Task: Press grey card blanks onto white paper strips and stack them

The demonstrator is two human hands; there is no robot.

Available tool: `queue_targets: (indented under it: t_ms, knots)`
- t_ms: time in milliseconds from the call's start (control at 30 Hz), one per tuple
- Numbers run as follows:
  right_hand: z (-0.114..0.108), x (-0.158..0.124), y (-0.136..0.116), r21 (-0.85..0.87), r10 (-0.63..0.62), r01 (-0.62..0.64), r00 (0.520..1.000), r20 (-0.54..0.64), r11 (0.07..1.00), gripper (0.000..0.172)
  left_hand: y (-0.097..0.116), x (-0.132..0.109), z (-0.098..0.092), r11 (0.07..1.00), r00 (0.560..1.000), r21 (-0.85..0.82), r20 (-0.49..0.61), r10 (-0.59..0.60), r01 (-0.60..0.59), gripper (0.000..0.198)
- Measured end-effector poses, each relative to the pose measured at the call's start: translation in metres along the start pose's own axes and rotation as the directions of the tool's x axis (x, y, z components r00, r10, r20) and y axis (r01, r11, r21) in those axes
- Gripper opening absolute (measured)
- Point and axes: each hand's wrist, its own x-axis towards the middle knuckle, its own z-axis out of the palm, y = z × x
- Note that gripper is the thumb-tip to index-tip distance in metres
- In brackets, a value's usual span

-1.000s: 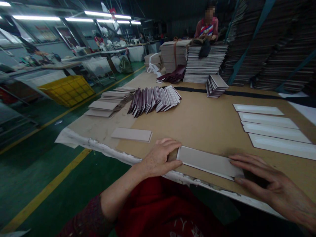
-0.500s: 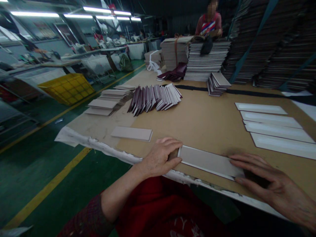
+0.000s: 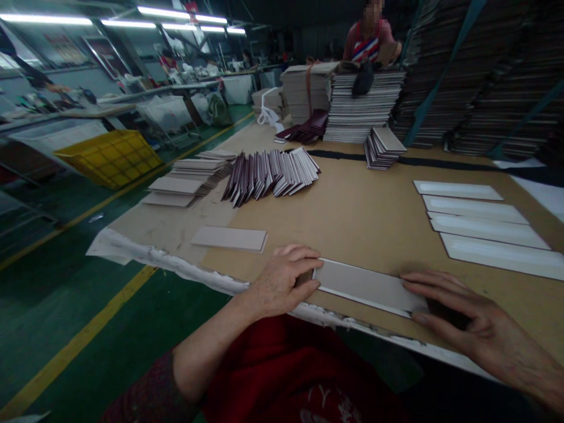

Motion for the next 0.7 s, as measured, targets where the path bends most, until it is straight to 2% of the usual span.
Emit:
queue_targets:
  t_ms: [233,700]
  knots:
    - [-0.002,-0.006,-0.001,0.086,0.080,-0.086,0.994,0.076,0.993,0.034,0.000,0.004,0.001,1.000,1.000,0.031,0.007,-0.005,0.004,0.031]
    - [-0.001,-0.008,-0.011,-0.063,0.016,-0.009,0.994,0.105,0.998,0.036,0.001,0.003,0.001,0.999,1.000,0.047,-0.005,-0.008,0.008,0.030]
